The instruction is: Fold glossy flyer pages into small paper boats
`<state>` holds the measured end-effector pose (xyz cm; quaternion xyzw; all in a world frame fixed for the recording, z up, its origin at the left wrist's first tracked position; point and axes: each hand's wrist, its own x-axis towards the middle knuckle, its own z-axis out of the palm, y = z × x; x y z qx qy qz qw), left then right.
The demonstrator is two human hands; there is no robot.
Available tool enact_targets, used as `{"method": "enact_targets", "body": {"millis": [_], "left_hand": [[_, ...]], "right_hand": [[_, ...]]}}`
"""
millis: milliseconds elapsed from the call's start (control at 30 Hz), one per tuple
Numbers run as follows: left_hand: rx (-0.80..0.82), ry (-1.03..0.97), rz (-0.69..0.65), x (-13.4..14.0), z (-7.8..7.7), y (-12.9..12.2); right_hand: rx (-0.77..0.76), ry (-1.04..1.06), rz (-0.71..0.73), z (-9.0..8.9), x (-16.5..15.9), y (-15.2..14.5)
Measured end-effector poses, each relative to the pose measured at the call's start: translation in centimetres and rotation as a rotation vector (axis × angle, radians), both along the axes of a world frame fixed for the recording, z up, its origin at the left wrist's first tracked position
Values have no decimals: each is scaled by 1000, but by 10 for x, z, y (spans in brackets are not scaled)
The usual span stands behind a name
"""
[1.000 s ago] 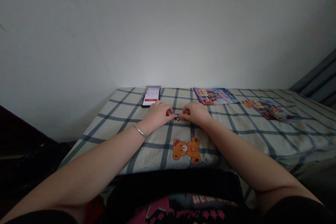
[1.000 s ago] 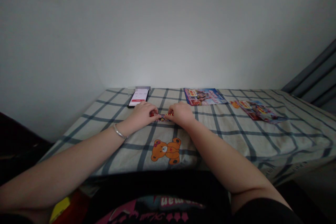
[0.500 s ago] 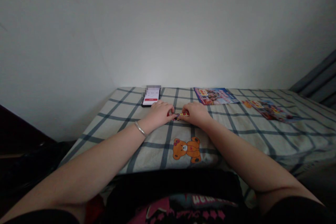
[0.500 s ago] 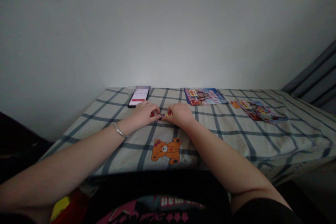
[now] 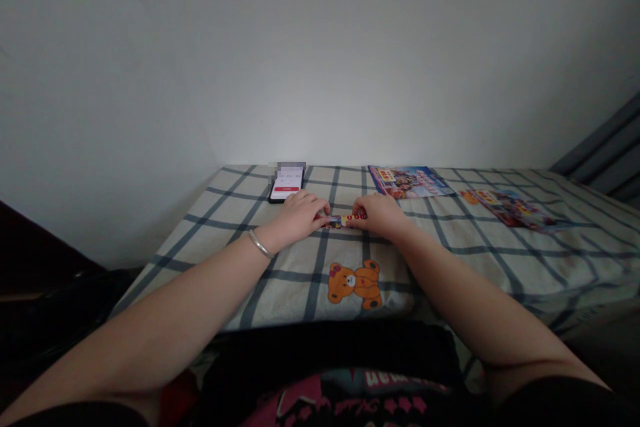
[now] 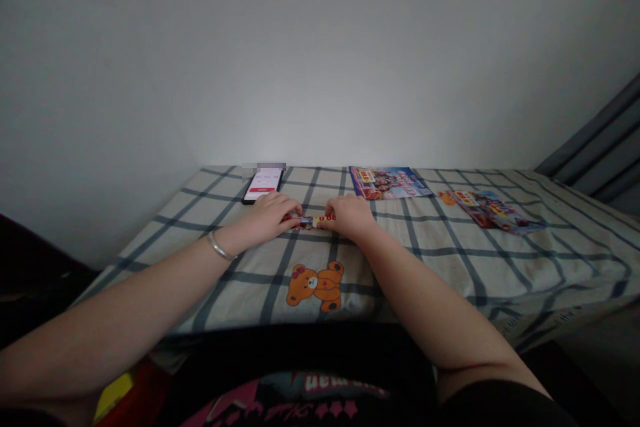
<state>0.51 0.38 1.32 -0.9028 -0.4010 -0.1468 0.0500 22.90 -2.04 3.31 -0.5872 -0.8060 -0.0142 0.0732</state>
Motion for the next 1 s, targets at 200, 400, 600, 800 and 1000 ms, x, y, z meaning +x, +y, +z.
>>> {"method": "enact_targets", "body": {"millis": [200, 400, 600, 800, 1000], "left_hand": [[-38, -16, -24, -7, 3, 0], [-81, -40, -1, -9, 7, 0], [-71, -61, 37, -17, 3, 12], [-2, -47, 6, -22, 3, 15], [103, -27, 4, -16, 10, 4]], "right_hand": [[-37, 19, -15, 3, 8, 3], [-86, 78, -46, 3, 17, 7], [-142, 152, -69, 2, 22, 10], [-173, 203, -55, -2, 25, 13], [-89, 187, -15, 0, 21, 10]]}}
